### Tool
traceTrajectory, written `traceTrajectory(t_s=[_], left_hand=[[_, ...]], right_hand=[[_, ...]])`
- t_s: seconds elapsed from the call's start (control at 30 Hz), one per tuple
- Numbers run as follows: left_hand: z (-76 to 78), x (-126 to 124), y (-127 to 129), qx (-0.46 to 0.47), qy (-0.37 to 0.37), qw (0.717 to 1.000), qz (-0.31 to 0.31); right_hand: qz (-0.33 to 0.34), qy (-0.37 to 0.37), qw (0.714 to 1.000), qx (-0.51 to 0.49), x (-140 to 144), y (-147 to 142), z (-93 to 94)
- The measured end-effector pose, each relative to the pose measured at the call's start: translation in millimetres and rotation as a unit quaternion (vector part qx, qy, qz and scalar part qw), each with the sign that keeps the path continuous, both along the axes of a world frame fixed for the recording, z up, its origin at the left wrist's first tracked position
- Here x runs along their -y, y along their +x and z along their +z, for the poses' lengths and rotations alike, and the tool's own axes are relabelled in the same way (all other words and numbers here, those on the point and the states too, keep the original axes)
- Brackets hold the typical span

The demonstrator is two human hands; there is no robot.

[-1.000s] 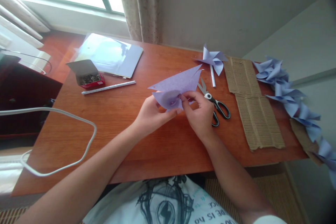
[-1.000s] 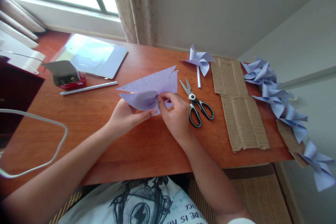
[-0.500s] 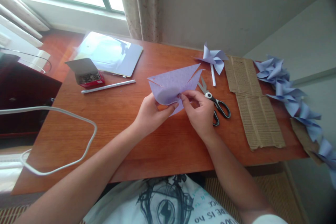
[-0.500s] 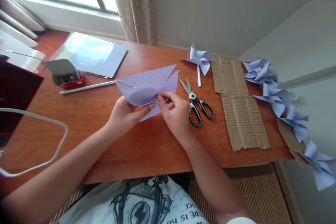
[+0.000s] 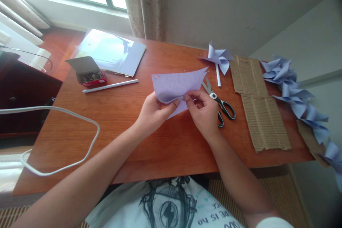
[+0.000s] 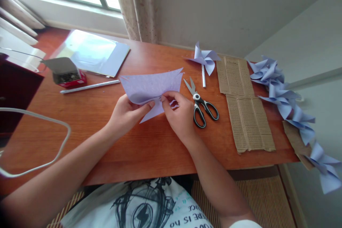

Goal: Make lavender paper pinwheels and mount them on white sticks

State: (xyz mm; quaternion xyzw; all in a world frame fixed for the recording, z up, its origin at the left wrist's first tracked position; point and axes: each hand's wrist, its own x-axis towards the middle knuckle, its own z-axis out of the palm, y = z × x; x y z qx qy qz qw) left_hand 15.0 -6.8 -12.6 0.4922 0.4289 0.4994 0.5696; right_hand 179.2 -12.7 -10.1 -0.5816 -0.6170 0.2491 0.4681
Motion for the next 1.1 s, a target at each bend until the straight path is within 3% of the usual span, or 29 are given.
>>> traceTrajectory(t_s=[0.6,0.9,1.1], left_hand=[[4.5,-0.3,1.2,0.079,-0.084,0.993,0.011],[7.0,-1.2,2.7,0.044,-0.074,0.995,0.056],[0.7,-2.8,2.2,0.004,-0.052,0.996,0.073]], right_hand=[[0.010,0.040,0.998,0.046,2.4,-1.1,4.1],[0.019,0.056,0.995,0.077,4.2,-3.0,3.2],[0.037,0.057,0.994,0.086,4.4,-4.3,2.3]])
